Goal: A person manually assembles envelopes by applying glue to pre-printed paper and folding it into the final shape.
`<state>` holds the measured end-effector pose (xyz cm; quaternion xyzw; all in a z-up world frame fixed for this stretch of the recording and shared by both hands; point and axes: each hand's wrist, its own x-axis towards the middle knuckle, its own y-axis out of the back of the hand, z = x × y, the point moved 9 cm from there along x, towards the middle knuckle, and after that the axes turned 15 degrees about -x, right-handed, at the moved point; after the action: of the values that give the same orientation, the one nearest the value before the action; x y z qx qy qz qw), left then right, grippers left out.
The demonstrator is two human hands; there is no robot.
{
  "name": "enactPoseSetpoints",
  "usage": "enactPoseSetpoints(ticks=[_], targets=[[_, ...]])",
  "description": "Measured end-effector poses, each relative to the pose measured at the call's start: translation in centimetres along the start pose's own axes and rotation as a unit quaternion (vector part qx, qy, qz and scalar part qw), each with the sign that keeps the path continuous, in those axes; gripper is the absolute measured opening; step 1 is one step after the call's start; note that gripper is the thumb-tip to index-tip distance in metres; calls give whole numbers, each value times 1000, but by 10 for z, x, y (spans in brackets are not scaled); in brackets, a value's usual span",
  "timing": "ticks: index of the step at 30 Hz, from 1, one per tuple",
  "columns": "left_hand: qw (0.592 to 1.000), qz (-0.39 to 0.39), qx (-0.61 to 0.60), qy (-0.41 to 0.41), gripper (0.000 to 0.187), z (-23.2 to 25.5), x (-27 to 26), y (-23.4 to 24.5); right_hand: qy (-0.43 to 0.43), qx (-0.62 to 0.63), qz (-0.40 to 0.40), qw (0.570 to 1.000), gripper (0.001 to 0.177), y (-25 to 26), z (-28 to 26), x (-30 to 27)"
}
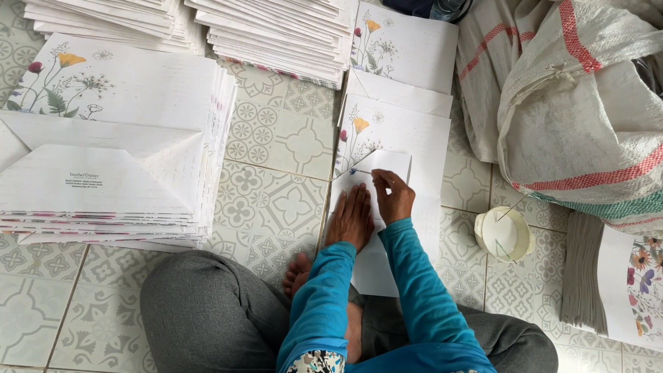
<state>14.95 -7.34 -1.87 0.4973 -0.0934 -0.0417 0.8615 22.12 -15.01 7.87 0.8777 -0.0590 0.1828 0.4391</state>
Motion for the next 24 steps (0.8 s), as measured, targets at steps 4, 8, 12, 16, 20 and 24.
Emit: enactPoseSetpoints(ticks=[4, 8, 12, 16, 20, 24], targets=[[999, 22, -29, -9, 55, 2, -2, 8, -3, -14, 11, 1000, 15, 8, 4, 11], [1000, 13, -28, -3, 57, 1, -3, 6, -19, -15, 15, 1000, 15, 10, 9, 15], [1000, 5, -30, -4, 57, 2, -3, 9, -14, -28, 15, 999, 14, 9, 13, 20], [1000, -10, -5, 2, 57, 2, -3, 9, -17, -37, 14, 999, 15, 9, 17, 24], [999, -30, 22, 15, 59, 2, -2, 6, -19, -44, 8, 999, 15, 7, 21, 29], [999, -31, 20, 15, 58, 1, -2, 4, -22, -48, 9, 999, 13, 6, 25, 33]])
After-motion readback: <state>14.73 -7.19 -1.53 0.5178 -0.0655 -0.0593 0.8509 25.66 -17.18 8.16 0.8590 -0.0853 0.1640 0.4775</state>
